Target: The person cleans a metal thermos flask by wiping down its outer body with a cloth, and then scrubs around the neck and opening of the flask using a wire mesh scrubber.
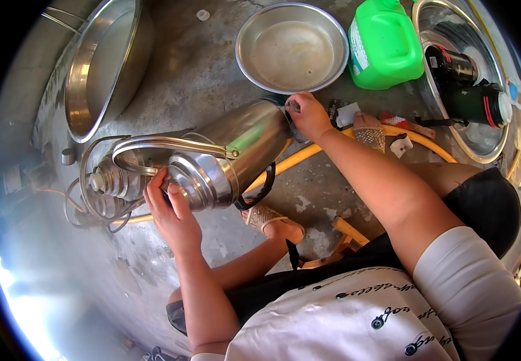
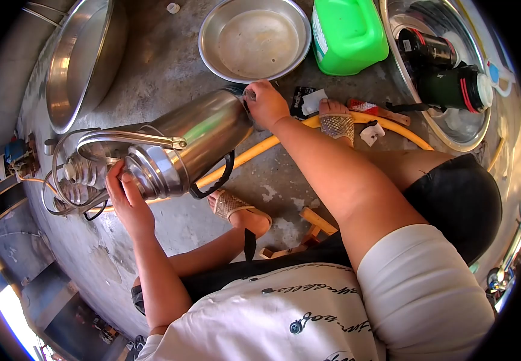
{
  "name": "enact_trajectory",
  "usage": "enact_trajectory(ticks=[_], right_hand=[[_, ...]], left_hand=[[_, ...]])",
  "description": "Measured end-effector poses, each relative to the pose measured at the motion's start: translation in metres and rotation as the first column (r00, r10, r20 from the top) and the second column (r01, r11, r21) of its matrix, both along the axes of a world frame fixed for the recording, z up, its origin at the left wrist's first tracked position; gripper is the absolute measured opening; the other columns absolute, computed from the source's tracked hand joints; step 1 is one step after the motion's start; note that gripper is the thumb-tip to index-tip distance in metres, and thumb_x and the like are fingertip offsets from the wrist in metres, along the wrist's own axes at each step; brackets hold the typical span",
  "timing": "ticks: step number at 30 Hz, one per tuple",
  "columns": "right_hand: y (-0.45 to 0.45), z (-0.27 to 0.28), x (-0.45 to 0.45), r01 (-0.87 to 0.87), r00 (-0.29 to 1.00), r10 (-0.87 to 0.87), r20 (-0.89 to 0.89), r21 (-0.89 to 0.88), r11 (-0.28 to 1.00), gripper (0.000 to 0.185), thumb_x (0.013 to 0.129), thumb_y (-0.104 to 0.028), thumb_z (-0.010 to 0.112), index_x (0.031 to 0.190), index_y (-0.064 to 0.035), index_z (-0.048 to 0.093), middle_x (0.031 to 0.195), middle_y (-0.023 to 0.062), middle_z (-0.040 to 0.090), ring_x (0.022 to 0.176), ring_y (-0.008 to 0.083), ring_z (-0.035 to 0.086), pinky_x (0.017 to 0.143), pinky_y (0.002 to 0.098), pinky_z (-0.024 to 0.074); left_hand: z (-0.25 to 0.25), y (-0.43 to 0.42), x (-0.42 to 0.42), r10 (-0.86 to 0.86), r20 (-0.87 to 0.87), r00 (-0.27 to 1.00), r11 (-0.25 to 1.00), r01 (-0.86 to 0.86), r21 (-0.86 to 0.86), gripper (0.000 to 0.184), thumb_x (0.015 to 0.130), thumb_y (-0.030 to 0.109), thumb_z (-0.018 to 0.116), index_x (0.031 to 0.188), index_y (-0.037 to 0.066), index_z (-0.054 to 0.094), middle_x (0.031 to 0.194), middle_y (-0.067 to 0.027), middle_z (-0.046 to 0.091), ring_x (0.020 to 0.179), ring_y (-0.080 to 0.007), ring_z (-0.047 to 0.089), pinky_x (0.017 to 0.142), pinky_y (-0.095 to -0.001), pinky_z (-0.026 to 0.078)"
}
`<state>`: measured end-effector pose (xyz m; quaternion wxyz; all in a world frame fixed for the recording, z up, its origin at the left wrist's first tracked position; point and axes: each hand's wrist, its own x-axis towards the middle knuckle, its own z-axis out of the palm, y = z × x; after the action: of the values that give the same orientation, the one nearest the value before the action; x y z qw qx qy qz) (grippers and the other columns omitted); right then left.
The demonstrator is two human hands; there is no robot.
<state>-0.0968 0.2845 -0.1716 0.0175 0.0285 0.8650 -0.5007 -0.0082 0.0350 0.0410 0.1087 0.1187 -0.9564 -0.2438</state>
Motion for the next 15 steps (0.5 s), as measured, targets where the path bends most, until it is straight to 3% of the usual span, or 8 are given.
enact_trajectory(ticks=[2, 4, 7, 14, 15], right_hand=[[0.001, -0.002, 0.001, 0.040, 0.999, -0.040, -0.015, 0.009, 0.999, 0.015, 0.087, -0.015, 0.065, 0.099, -0.0057, 0.064, 0.101, 0.0160, 0.063, 0.097, 0.0323, 0.062, 0.082, 0.0397, 0.0490], [0.003, -0.003, 0.001, 0.160, 0.958, -0.154, 0.242, -0.006, 0.987, 0.024, 0.088, -0.021, 0.061, 0.109, -0.0080, 0.063, 0.106, 0.0183, 0.065, 0.100, 0.0375, 0.061, 0.087, 0.0414, 0.0481], [0.009, -0.014, -0.003, 0.236, 0.894, -0.214, 0.393, -0.009, 0.972, 0.029, 0.090, -0.023, 0.058, 0.114, -0.0067, 0.060, 0.110, 0.0201, 0.065, 0.104, 0.0390, 0.060, 0.089, 0.0437, 0.0472], [0.012, -0.048, -0.001, 0.370, 0.816, -0.339, 0.469, 0.029, 0.929, 0.033, 0.091, -0.023, 0.056, 0.118, -0.0036, 0.057, 0.111, 0.0241, 0.064, 0.107, 0.0404, 0.059, 0.090, 0.0447, 0.0472], [0.010, -0.051, -0.003, 0.427, 0.798, -0.371, 0.475, -0.013, 0.904, 0.032, 0.091, -0.020, 0.055, 0.117, -0.0021, 0.056, 0.108, 0.0249, 0.065, 0.101, 0.0387, 0.063, 0.086, 0.0436, 0.0493]], left_hand=[[0.000, -0.001, 0.000, -0.073, -0.016, 0.997, 0.997, 0.073, -0.007, 0.038, 0.097, 0.032, 0.043, 0.120, 0.005, 0.056, 0.113, -0.0145, 0.056, 0.106, -0.0320, 0.055, 0.090, -0.0406, 0.044], [0.000, -0.003, 0.000, -0.096, -0.019, 0.995, 0.995, 0.096, -0.001, 0.038, 0.097, 0.032, 0.043, 0.119, 0.005, 0.056, 0.113, -0.0146, 0.055, 0.106, -0.0317, 0.055, 0.090, -0.0407, 0.044], [-0.002, -0.006, 0.000, -0.144, -0.032, 0.989, 0.989, 0.145, 0.010, 0.039, 0.096, 0.033, 0.043, 0.119, 0.004, 0.057, 0.114, -0.0149, 0.055, 0.106, -0.0317, 0.054, 0.091, -0.0409, 0.044], [-0.003, 0.001, -0.002, -0.270, -0.094, 0.958, 0.963, 0.271, -0.002, 0.042, 0.096, 0.039, 0.044, 0.117, 0.004, 0.057, 0.117, -0.0154, 0.053, 0.106, -0.0315, 0.054, 0.091, -0.0411, 0.044], [-0.002, 0.002, -0.002, -0.271, -0.094, 0.958, 0.962, 0.272, -0.002, 0.042, 0.096, 0.039, 0.044, 0.117, 0.004, 0.057, 0.117, -0.0154, 0.053, 0.106, -0.0315, 0.054, 0.091, -0.0411, 0.044]])
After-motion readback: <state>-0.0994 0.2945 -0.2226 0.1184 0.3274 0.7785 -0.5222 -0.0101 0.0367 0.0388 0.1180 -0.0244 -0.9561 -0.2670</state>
